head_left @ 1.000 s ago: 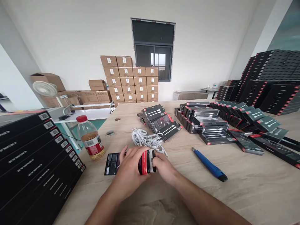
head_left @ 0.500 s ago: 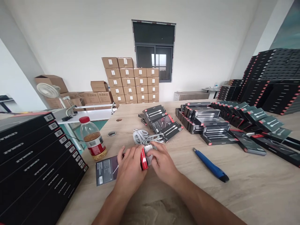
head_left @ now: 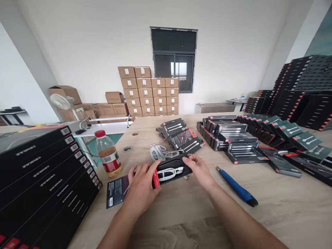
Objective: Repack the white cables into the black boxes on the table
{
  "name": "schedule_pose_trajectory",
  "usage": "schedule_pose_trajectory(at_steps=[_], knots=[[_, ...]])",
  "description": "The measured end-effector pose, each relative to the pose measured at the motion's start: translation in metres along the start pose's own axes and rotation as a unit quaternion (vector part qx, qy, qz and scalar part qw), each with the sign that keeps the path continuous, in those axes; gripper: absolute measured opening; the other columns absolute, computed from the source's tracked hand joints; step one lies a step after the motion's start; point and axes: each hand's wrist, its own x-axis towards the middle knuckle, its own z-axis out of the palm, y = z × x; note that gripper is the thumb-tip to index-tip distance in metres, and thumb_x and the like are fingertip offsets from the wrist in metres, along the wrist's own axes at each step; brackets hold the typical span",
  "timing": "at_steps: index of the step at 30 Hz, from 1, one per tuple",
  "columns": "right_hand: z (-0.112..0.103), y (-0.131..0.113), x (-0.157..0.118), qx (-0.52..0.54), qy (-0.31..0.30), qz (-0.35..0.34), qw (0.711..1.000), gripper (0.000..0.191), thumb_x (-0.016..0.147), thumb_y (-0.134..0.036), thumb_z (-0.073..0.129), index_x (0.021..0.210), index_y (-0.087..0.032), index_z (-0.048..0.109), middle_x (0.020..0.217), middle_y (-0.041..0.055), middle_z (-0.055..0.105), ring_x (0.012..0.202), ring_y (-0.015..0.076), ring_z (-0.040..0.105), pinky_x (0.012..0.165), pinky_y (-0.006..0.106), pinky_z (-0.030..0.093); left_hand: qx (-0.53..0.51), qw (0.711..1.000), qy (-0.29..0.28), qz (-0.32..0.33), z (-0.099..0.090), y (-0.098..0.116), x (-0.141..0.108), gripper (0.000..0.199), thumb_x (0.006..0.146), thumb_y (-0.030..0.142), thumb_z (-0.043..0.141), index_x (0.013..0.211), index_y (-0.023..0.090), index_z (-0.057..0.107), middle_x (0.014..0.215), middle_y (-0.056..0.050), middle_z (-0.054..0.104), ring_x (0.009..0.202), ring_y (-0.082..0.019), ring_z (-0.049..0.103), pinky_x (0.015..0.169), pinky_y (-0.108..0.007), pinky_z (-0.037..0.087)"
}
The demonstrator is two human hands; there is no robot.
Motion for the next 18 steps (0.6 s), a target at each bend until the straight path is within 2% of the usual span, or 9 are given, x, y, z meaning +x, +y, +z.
schedule_pose_trajectory(at_steps=[2,4,7,10,12,15,18], knots=[[-0.008,-0.003,0.002,-0.02,0.028,-0.022,0.999,0.034,0.072,-0.051,0.074,0.078,-0.021,0.059,0.11,0.0094,0.062,0.104,0.0273,0.057,0.09,0.041,0.046,0.007,1.0,-0.017,-0.007,-0.001,-0.002,-0.001,0.073,0.073,0.019,0.072,0.14,0.031,0.047,0.123,-0.006,0.063,0.119,-0.031,0.056,0.113,-0.057,0.02],[-0.012,-0.008,0.0,-0.075,0.022,-0.077,0.994,0.028,0.071,-0.041,0.077,0.089,-0.022,0.065,0.124,0.0105,0.058,0.121,0.0298,0.049,0.104,0.046,0.038,0.014,0.999,-0.031,-0.016,-0.001,-0.001,-0.002,0.071,0.071,0.018,0.073,0.138,0.03,0.05,0.123,-0.007,0.064,0.119,-0.031,0.055,0.113,-0.057,0.02],[-0.012,-0.013,-0.007,-0.218,-0.08,-0.16,0.96,0.011,0.078,-0.028,0.072,0.089,-0.024,0.07,0.139,0.0106,0.053,0.137,0.0317,0.037,0.112,0.053,0.028,0.016,0.998,-0.055,-0.029,-0.003,0.004,-0.001,0.073,0.071,0.019,0.073,0.139,0.03,0.05,0.126,-0.007,0.063,0.121,-0.031,0.054,0.113,-0.054,0.02],[-0.011,-0.014,-0.014,-0.307,-0.178,-0.155,0.922,0.005,0.081,-0.019,0.07,0.083,-0.024,0.072,0.149,0.0098,0.048,0.145,0.0341,0.026,0.113,0.06,0.025,0.012,0.995,-0.089,-0.035,-0.005,0.007,0.0,0.074,0.069,0.02,0.073,0.139,0.03,0.051,0.129,-0.007,0.062,0.124,-0.029,0.052,0.115,-0.051,0.018],[-0.013,-0.015,-0.015,-0.308,-0.202,-0.153,0.917,0.009,0.083,-0.016,0.068,0.081,-0.023,0.072,0.15,0.0093,0.048,0.146,0.0332,0.025,0.113,0.059,0.026,0.009,0.993,-0.109,-0.041,-0.007,0.008,0.0,0.074,0.068,0.021,0.073,0.139,0.029,0.051,0.131,-0.007,0.062,0.125,-0.029,0.052,0.115,-0.05,0.017],[-0.018,-0.018,-0.011,-0.243,-0.177,-0.185,0.936,0.01,0.088,-0.021,0.064,0.082,-0.024,0.071,0.145,0.0081,0.054,0.144,0.0293,0.03,0.113,0.054,0.031,-0.002,0.988,-0.143,-0.063,-0.01,0.005,0.0,0.071,0.068,0.026,0.072,0.137,0.026,0.054,0.128,-0.008,0.064,0.124,-0.031,0.053,0.113,-0.051,0.022],[-0.019,-0.016,-0.002,-0.168,-0.082,-0.181,0.966,0.015,0.09,-0.032,0.061,0.081,-0.024,0.071,0.135,0.0094,0.061,0.133,0.0282,0.045,0.112,0.051,0.033,-0.027,0.979,-0.189,-0.077,-0.015,0.004,-0.001,0.073,0.067,0.031,0.072,0.138,0.024,0.054,0.125,-0.01,0.065,0.122,-0.032,0.054,0.109,-0.051,0.028]])
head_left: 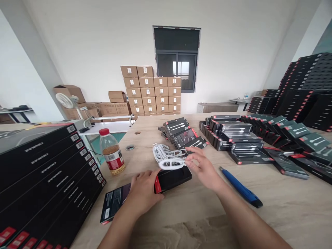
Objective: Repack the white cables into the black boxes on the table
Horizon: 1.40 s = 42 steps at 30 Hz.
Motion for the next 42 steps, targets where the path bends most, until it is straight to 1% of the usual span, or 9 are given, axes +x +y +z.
schedule_pose_trajectory(at_steps=[4,8,14,19,23,26,32,38,42], knots=[[0.016,0.014,0.012,0.014,0.138,0.092,0.986,0.025,0.084,-0.042,0.062,0.084,-0.02,0.073,0.121,0.0159,0.066,0.121,0.0319,0.054,0.105,0.052,0.039,-0.035,0.998,-0.057,0.016,-0.003,0.004,-0.004,0.079,0.065,0.031,0.073,0.141,0.026,0.052,0.128,-0.01,0.064,0.123,-0.031,0.054,0.109,-0.048,0.032],[0.024,0.023,0.016,0.024,0.161,0.111,0.98,0.039,0.085,-0.046,0.057,0.109,-0.019,0.072,0.13,0.0159,0.062,0.125,0.0314,0.052,0.093,0.045,0.049,-0.048,0.998,-0.049,0.012,-0.003,0.005,-0.004,0.079,0.065,0.031,0.076,0.14,0.026,0.053,0.127,-0.009,0.065,0.119,-0.032,0.057,0.104,-0.045,0.039],[0.014,0.013,0.003,0.077,0.094,0.13,0.984,0.032,0.086,-0.043,0.055,0.08,-0.018,0.072,0.074,0.0069,0.072,0.071,0.0229,0.067,0.066,0.034,0.052,-0.049,0.996,0.068,-0.001,-0.006,0.0,-0.002,0.074,0.071,0.032,0.076,0.141,0.024,0.051,0.126,-0.01,0.066,0.118,-0.033,0.058,0.1,-0.047,0.043],[0.042,-0.013,-0.014,0.118,0.006,0.088,0.989,0.018,0.083,-0.034,0.06,0.086,-0.021,0.072,0.087,0.0041,0.073,0.081,0.0201,0.067,0.069,0.029,0.052,-0.048,0.989,0.124,0.062,0.001,0.003,0.001,0.084,0.069,0.029,0.079,0.146,0.027,0.043,0.131,-0.01,0.063,0.12,-0.034,0.057,0.101,-0.048,0.043],[0.057,-0.025,-0.021,0.166,-0.013,0.086,0.982,0.017,0.083,-0.024,0.055,0.097,-0.022,0.064,0.097,0.0036,0.068,0.083,0.0177,0.064,0.069,0.029,0.051,-0.045,0.979,0.153,0.124,0.006,0.006,0.001,0.094,0.068,0.024,0.08,0.15,0.03,0.034,0.13,-0.01,0.062,0.119,-0.033,0.058,0.099,-0.048,0.045],[0.053,-0.025,-0.019,0.287,-0.054,0.151,0.944,0.017,0.08,-0.025,0.06,0.097,-0.022,0.06,0.091,0.001,0.067,0.074,0.0146,0.062,0.063,0.026,0.05,-0.058,0.972,0.171,0.152,0.004,0.008,-0.001,0.096,0.071,0.028,0.08,0.152,0.033,0.028,0.13,-0.009,0.061,0.119,-0.033,0.057,0.1,-0.048,0.045],[0.043,-0.025,-0.015,0.513,-0.12,0.264,0.808,0.03,0.078,-0.04,0.076,0.095,-0.019,0.065,0.071,-0.0033,0.064,0.057,0.0103,0.058,0.048,0.02,0.048,-0.096,0.959,0.171,0.202,-0.004,0.012,-0.004,0.085,0.089,0.038,0.066,0.156,0.04,0.014,0.147,-0.006,0.047,0.134,-0.028,0.046,0.107,-0.045,0.043],[0.042,-0.03,-0.018,0.581,-0.157,0.26,0.755,0.034,0.078,-0.043,0.081,0.098,-0.019,0.067,0.076,-0.0032,0.064,0.056,0.0079,0.058,0.047,0.018,0.049,-0.086,0.961,0.159,0.209,-0.006,0.012,-0.009,0.067,0.092,0.037,0.061,0.151,0.046,0.031,0.15,-0.006,0.041,0.137,-0.032,0.044,0.108,-0.047,0.045],[0.04,-0.036,-0.019,0.607,-0.173,0.256,0.733,0.032,0.081,-0.044,0.078,0.099,-0.02,0.067,0.075,-0.0032,0.063,0.057,0.0082,0.057,0.049,0.017,0.05,-0.138,0.955,0.156,0.212,-0.007,0.014,-0.012,0.059,0.091,0.035,0.063,0.146,0.042,0.04,0.15,-0.008,0.038,0.139,-0.032,0.042,0.109,-0.046,0.044]])
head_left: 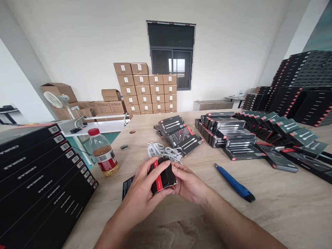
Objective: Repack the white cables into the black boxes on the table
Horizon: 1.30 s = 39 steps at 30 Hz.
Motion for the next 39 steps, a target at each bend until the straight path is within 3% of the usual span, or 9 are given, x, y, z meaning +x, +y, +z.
schedule_pose_trajectory(at_steps=[6,10,14,18,21,24,27,35,39], knots=[[0.008,0.002,0.001,0.006,0.018,-0.039,0.999,0.031,0.077,-0.043,0.082,0.091,-0.021,0.066,0.071,-0.0043,0.063,0.057,0.0099,0.057,0.049,0.02,0.052,-0.046,0.995,0.088,0.009,-0.001,0.007,0.003,0.044,0.082,0.033,0.075,0.118,0.03,0.05,0.143,-0.01,0.045,0.129,-0.028,0.052,0.103,-0.041,0.048],[0.01,0.002,0.001,-0.047,0.028,-0.082,0.995,0.037,0.084,-0.056,0.069,0.091,-0.02,0.066,0.072,-0.0017,0.065,0.057,0.0113,0.059,0.051,0.022,0.051,-0.073,0.979,0.189,-0.011,0.002,0.011,0.005,0.042,0.08,0.032,0.076,0.113,0.029,0.05,0.138,-0.008,0.047,0.131,-0.028,0.05,0.104,-0.04,0.046],[0.02,0.001,-0.009,-0.253,0.038,-0.179,0.95,0.035,0.089,-0.044,0.066,0.117,-0.024,0.06,0.105,0.0068,0.072,0.093,0.0202,0.069,0.074,0.032,0.056,-0.194,0.938,0.275,-0.082,0.007,0.014,0.006,0.063,0.082,0.036,0.074,0.133,0.031,0.038,0.142,-0.01,0.044,0.132,-0.027,0.049,0.104,-0.039,0.048],[0.032,0.007,-0.02,-0.484,0.043,-0.279,0.828,0.077,0.082,-0.02,0.07,0.149,-0.03,0.035,0.136,0.0096,0.061,0.12,0.0284,0.06,0.097,0.044,0.053,-0.336,0.906,0.234,-0.104,0.015,0.019,0.002,0.075,0.089,0.044,0.062,0.149,0.037,0.018,0.155,-0.008,0.035,0.139,-0.027,0.044,0.108,-0.043,0.047],[0.03,0.012,-0.02,-0.558,0.059,-0.317,0.765,0.084,0.084,-0.018,0.067,0.156,-0.029,0.024,0.146,0.0113,0.053,0.127,0.0313,0.056,0.105,0.049,0.048,-0.387,0.893,0.204,-0.101,0.019,0.022,0.001,0.073,0.088,0.046,0.061,0.149,0.039,0.021,0.155,-0.006,0.038,0.141,-0.027,0.042,0.111,-0.044,0.044],[0.021,0.013,-0.019,-0.547,0.095,-0.339,0.759,0.085,0.088,-0.015,0.061,0.158,-0.03,0.014,0.154,0.0121,0.042,0.135,0.0309,0.049,0.108,0.051,0.046,-0.393,0.887,0.221,-0.104,0.016,0.019,0.003,0.044,0.092,0.04,0.058,0.134,0.032,0.046,0.14,-0.006,0.052,0.131,-0.025,0.051,0.107,-0.04,0.048],[0.015,0.008,-0.019,-0.537,0.107,-0.353,0.759,0.079,0.09,-0.014,0.058,0.156,-0.032,0.019,0.154,0.0115,0.041,0.135,0.0298,0.049,0.109,0.05,0.046,-0.352,0.895,0.249,-0.113,0.009,0.013,0.005,0.018,0.095,0.034,0.056,0.109,0.026,0.062,0.121,-0.005,0.062,0.118,-0.022,0.059,0.096,-0.033,0.052],[0.015,0.002,-0.021,-0.474,0.112,-0.406,0.773,0.05,0.094,-0.019,0.056,0.139,-0.032,0.039,0.152,0.0119,0.038,0.135,0.0279,0.048,0.099,0.045,0.053,-0.21,0.948,0.234,-0.04,0.004,0.013,0.001,0.016,0.097,0.023,0.052,0.107,0.027,0.064,0.129,-0.004,0.061,0.129,-0.021,0.054,0.103,-0.032,0.047],[0.013,-0.004,-0.02,-0.512,0.131,-0.415,0.74,0.033,0.095,-0.02,0.056,0.127,-0.027,0.051,0.143,0.014,0.047,0.134,0.0285,0.048,0.096,0.043,0.054,-0.105,0.968,0.229,-0.006,0.003,0.013,-0.002,0.021,0.097,0.018,0.051,0.113,0.026,0.061,0.127,-0.006,0.061,0.125,-0.021,0.056,0.104,-0.034,0.046]])
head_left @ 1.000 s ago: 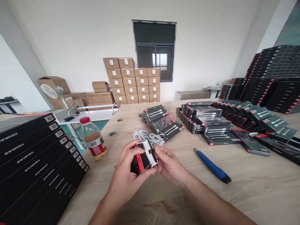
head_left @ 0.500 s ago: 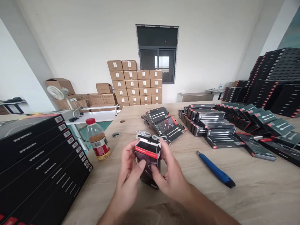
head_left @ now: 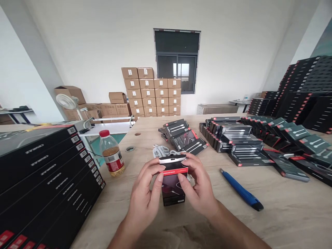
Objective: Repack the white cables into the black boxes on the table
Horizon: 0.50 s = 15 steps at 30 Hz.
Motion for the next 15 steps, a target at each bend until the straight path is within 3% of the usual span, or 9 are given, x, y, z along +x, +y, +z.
schedule_pose_trajectory(at_steps=[5,10,15], knots=[[-0.006,-0.005,0.008,-0.018,0.017,-0.031,0.999,0.019,0.095,-0.015,0.054,0.109,-0.027,0.06,0.136,0.0103,0.057,0.129,0.0271,0.054,0.106,0.049,0.046,0.014,0.999,0.002,0.052,0.0,0.002,0.0,0.024,0.094,0.011,0.052,0.111,0.025,0.06,0.138,-0.008,0.057,0.129,-0.023,0.055,0.107,-0.039,0.046],[-0.006,-0.01,0.006,0.076,0.035,-0.003,0.997,0.026,0.092,-0.015,0.061,0.113,-0.028,0.053,0.118,0.0085,0.063,0.114,0.0239,0.062,0.098,0.044,0.051,-0.14,0.989,0.05,-0.006,0.008,0.006,-0.004,0.033,0.092,0.008,0.055,0.118,0.029,0.05,0.124,-0.006,0.065,0.12,-0.02,0.062,0.1,-0.037,0.053],[-0.013,-0.019,0.012,0.062,0.005,0.006,0.998,0.023,0.092,-0.018,0.062,0.112,-0.027,0.065,0.107,0.0067,0.066,0.102,0.0229,0.063,0.089,0.039,0.052,-0.125,0.992,0.008,0.017,-0.001,0.013,0.001,0.026,0.091,0.01,0.058,0.111,0.026,0.062,0.115,-0.006,0.065,0.115,-0.022,0.062,0.098,-0.038,0.053]])
